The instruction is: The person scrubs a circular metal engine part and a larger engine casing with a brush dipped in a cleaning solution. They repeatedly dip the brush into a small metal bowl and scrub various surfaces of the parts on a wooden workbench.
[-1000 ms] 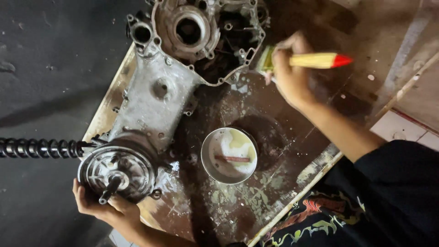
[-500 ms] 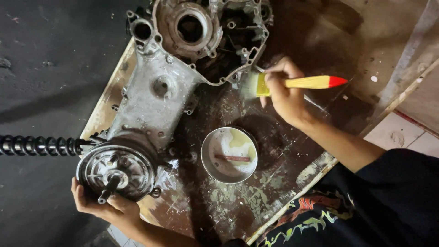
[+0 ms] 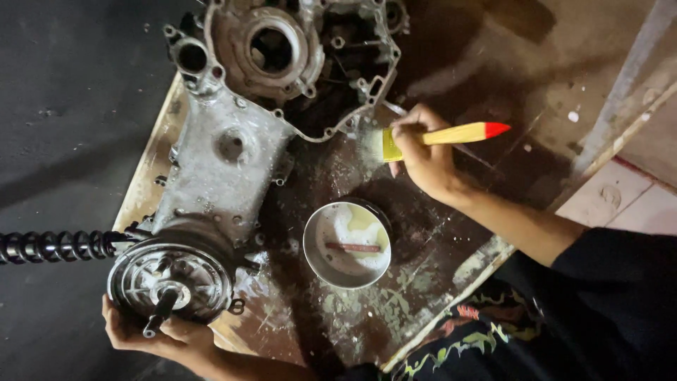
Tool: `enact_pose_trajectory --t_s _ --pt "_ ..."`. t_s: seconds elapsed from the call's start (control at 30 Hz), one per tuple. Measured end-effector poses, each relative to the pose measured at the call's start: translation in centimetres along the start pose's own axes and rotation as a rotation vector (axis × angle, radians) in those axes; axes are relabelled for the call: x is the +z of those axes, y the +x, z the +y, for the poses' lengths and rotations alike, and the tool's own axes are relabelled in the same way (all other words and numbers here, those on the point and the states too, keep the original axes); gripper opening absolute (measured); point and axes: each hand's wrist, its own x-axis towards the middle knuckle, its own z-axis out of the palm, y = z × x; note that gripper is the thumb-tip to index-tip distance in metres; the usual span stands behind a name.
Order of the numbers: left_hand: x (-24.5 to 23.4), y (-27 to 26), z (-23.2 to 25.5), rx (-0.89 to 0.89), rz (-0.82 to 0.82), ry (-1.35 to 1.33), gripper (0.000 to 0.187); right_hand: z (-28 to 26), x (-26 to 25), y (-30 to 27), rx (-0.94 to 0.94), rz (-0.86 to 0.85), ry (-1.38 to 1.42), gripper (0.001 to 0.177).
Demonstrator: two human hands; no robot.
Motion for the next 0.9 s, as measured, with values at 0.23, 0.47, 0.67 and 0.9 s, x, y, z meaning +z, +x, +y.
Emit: enact_pose_trajectory --t_s 0.23,0.47,0.67,0.9 --pt "0.2 0.1 1.0 -0.014 0.014 0.095 0.091 -1.7 0.6 2.8 -0.172 0.155 0.182 0.006" --pt "-0.4 -0.3 -0.4 -0.014 0.004 0.228 0.093 -0.9 0.0 0.7 -0.241 -0.106 -0.004 0.01" --pt "0.2 0.3 1.8 -0.027 0.003 0.111 0.096 -0.2 1.8 1.1 0.035 0.277 0.455 0.006" --pt "0.1 0.9 2.6 -0.037 0.062 0.066 0.092 -0.5 0.2 2.4 0.037 0.045 0.41 0.008"
